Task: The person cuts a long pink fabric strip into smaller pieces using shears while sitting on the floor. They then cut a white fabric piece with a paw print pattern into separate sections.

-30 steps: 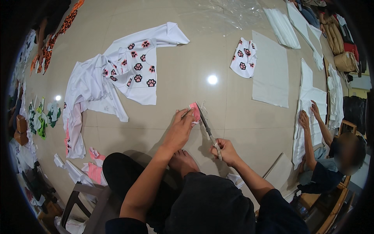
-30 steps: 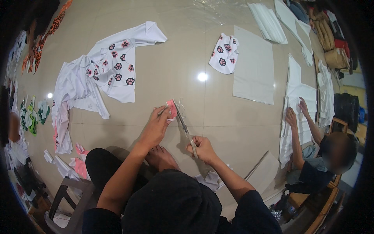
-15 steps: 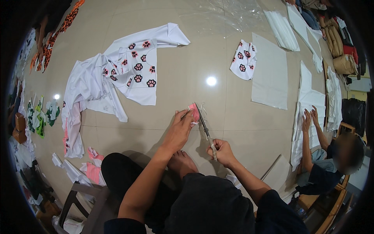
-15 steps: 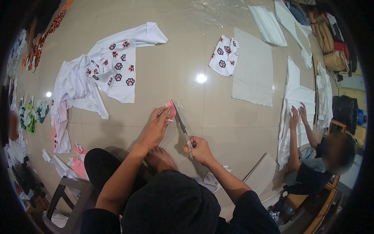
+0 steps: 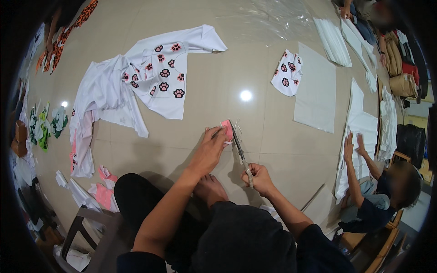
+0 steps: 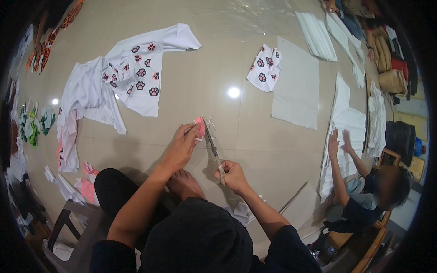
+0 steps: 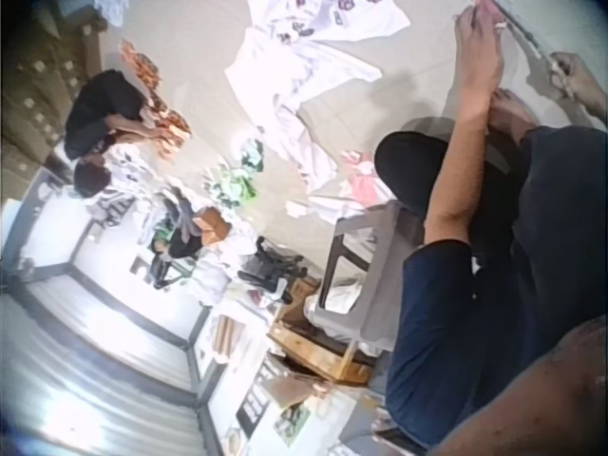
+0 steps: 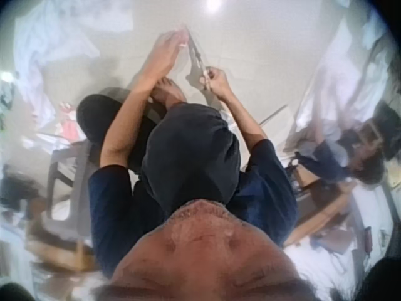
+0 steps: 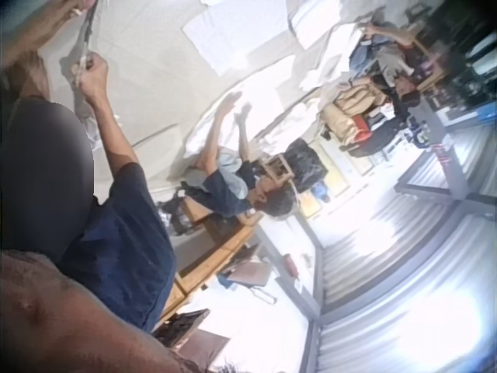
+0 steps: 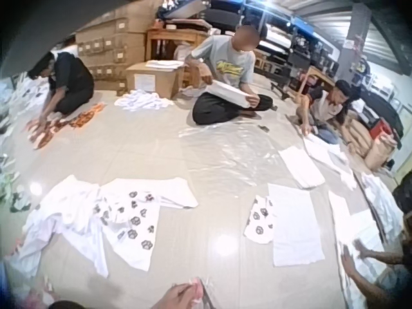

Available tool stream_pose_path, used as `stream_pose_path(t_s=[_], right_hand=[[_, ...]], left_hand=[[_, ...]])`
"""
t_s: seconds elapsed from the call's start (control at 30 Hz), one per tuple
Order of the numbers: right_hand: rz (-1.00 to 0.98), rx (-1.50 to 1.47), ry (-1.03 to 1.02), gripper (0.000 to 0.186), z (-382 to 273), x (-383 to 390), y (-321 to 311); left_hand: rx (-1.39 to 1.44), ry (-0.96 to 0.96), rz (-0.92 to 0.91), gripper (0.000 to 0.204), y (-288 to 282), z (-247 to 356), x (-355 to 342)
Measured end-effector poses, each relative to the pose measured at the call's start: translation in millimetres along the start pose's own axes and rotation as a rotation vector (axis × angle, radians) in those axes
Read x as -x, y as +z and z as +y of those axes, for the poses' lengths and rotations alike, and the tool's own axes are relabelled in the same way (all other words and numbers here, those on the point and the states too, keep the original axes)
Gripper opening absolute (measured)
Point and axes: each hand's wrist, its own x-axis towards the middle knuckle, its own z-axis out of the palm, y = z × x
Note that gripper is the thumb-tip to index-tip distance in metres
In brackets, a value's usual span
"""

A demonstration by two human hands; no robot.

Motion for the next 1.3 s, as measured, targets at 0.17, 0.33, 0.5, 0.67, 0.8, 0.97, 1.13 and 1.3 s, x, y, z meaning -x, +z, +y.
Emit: stream_pose_path(t_s=[0.17, 0.33, 0.5, 0.67, 0.8, 0.97, 1.13, 1.3], right_hand=[[0.002, 0.015, 0.000, 0.012, -3.4, 0.8, 0.8], [-0.008, 0.034, -0.011, 0.013, -3.3, 1.2, -0.9], [0.008, 0.059, -0.003, 0.015, 4.1, -0.5, -3.5], [0.022, 0.068, -0.015, 0.015, 4.2, 0.1, -4.0], [0.028, 0.070, -0.019, 0.015, 1.9, 2.0, -1.4], [0.015, 0.045, -0.006, 0.013, 5.1, 4.1, -2.5], [0.016, 0.018, -0.007, 0.013, 10.3, 3.7, -2.0], [0.024, 0.013, 0.010, 0.013, 9.6, 4.3, 1.5]], left_hand=[[-0.019, 0.012, -0.001, 0.040, 0.4, -2.5, 0.6], [0.005, 0.004, -0.011, 0.044, -1.7, -0.5, -0.7], [0.007, 0.007, -0.009, 0.045, -1.7, -0.4, -0.8], [0.002, 0.010, -0.002, 0.041, -0.8, 0.5, -1.8], [-0.006, 0.002, -0.006, 0.038, -0.1, -0.3, -1.1], [-0.009, 0.005, -0.011, 0.037, 0.4, -0.1, -1.3], [-0.010, 0.012, -0.014, 0.039, -0.2, 0.1, -1.8], [-0.018, 0.008, -0.012, 0.041, 0.1, 1.1, -1.6]])
